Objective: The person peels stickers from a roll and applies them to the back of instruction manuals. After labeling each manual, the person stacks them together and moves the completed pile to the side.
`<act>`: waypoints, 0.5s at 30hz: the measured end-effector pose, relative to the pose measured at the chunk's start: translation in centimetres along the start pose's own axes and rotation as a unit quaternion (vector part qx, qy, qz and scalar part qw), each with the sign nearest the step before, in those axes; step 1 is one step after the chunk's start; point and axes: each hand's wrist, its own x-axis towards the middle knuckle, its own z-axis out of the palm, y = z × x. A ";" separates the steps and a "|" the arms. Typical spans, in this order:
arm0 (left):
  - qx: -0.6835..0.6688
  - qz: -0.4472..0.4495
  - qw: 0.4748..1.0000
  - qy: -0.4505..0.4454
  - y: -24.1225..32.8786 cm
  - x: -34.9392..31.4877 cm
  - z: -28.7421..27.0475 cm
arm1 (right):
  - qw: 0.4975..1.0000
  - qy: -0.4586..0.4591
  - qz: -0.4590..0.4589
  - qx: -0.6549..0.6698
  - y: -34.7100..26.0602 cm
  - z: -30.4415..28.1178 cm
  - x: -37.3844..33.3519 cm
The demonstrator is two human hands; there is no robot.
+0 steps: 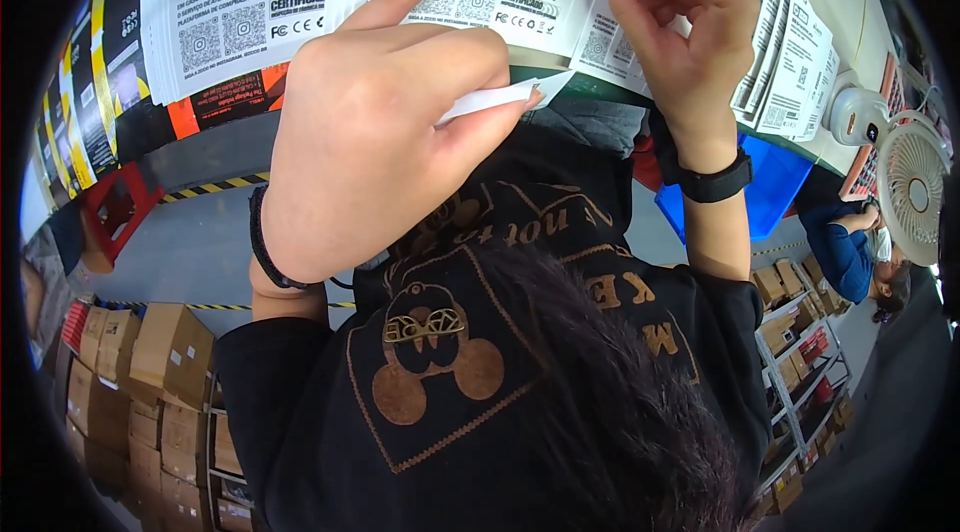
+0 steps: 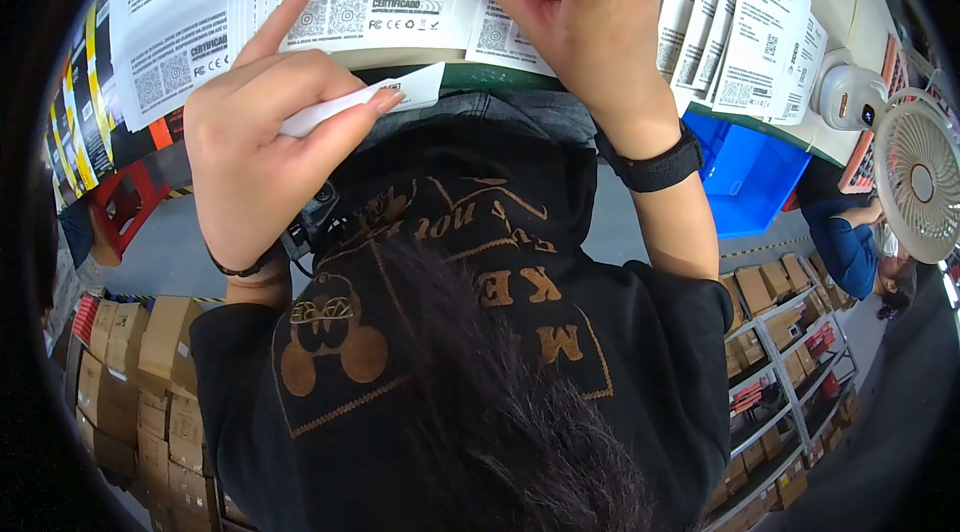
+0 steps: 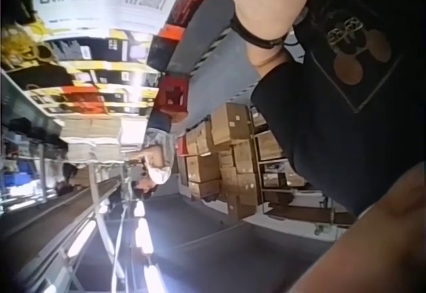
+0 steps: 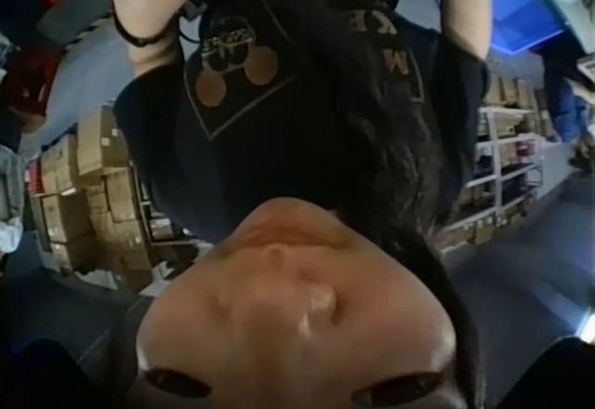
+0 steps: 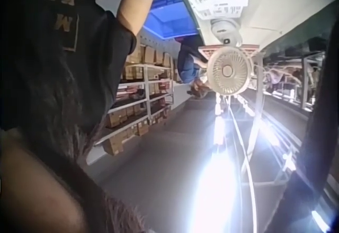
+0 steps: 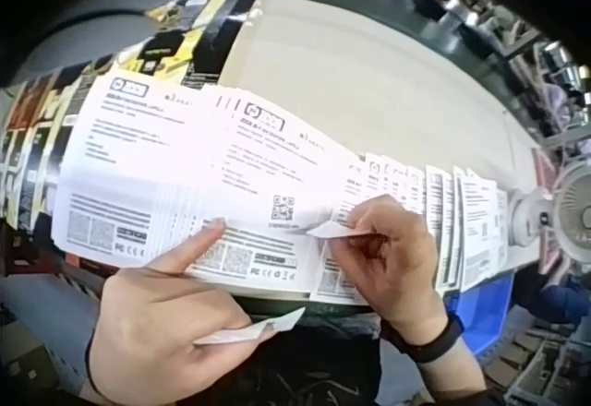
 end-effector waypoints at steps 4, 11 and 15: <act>-0.005 0.002 1.000 0.006 0.0 0.0 0.2 | 0.995 0.021 0.069 0.075 -1.5 0.1 0.6; -0.019 0.009 1.000 0.013 -0.3 0.0 0.1 | 0.975 -0.101 0.187 0.061 -2.6 -0.4 1.7; -0.027 0.011 0.999 0.014 -0.5 0.0 0.2 | 0.969 -0.115 0.211 0.061 -2.4 -0.4 1.8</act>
